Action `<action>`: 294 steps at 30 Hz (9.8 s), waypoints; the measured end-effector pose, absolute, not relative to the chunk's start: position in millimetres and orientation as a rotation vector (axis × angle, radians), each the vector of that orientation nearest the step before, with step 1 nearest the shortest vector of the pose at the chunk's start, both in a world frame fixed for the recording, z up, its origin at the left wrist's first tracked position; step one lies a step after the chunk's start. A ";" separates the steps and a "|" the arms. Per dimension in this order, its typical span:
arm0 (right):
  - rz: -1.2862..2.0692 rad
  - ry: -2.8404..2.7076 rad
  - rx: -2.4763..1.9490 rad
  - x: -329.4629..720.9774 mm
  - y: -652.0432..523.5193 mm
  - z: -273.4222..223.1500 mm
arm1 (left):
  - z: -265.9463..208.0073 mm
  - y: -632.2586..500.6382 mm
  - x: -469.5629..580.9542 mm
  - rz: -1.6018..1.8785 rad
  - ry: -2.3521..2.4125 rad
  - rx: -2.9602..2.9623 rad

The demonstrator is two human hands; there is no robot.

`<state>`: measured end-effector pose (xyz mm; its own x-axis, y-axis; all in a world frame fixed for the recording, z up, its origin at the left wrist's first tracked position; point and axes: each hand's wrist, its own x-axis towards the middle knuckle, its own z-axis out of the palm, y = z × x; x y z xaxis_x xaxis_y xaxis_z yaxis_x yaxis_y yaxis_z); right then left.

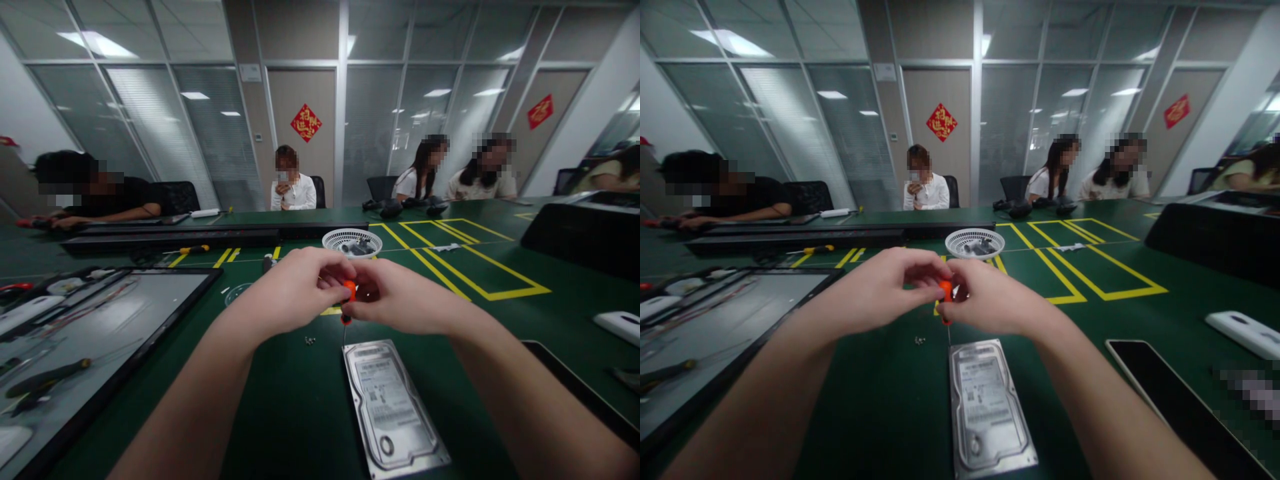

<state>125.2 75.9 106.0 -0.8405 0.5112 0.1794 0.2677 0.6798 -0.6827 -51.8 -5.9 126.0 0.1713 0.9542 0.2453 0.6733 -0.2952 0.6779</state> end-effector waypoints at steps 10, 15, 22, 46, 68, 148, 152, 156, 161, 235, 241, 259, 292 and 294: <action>0.880 -2.583 -0.681 126.7 78.8 104.0 | 126.0 -5.9 -50.7 0.890 1.643 2.041; 0.895 -2.606 -0.638 128.5 77.8 107.3 | 128.0 -7.0 -53.6 0.891 1.617 2.082; 0.763 -2.558 -0.710 126.4 80.2 101.5 | 124.2 -6.2 -49.5 0.919 1.675 2.041; 0.851 -2.608 -0.636 127.3 77.1 107.8 | 126.5 -8.7 -53.4 0.834 1.667 2.130; 0.657 -2.607 -0.743 126.2 77.1 103.8 | 124.4 -7.7 -47.7 0.834 1.750 2.149; 0.753 -2.496 -0.717 121.7 80.3 93.5 | 130.2 -12.7 -43.5 0.784 1.794 2.040; 0.831 -2.510 -0.676 123.6 81.1 92.5 | 132.1 -13.3 -41.9 0.777 1.775 2.054; 0.843 -2.499 -0.640 126.8 80.6 94.1 | 133.0 -14.8 -42.3 0.783 1.771 2.076; 0.775 -2.501 -0.683 124.3 79.3 92.6 | 123.1 -8.4 -44.3 0.814 1.801 2.028; 0.838 -2.499 -0.681 122.3 74.0 99.4 | 131.7 -14.9 -42.3 0.780 1.791 1.993; 0.856 -2.505 -0.644 123.3 73.9 99.4 | 132.7 -14.1 -46.9 0.781 1.777 2.084; 0.811 -2.522 -0.657 123.8 73.9 99.1 | 130.4 -13.3 -46.9 0.811 1.785 2.134; 0.799 -2.536 -0.692 125.2 74.5 101.4 | 129.8 -11.6 -46.8 0.853 1.782 2.064; 0.787 -2.536 -0.711 123.9 73.5 101.3 | 128.4 -11.5 -46.3 0.836 1.795 2.057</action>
<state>123.9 73.5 101.3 -0.7952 0.5685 0.2108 0.3493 0.7137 -0.6071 -46.3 -11.5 128.4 0.0574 0.9702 0.2354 0.8048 -0.1845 0.5642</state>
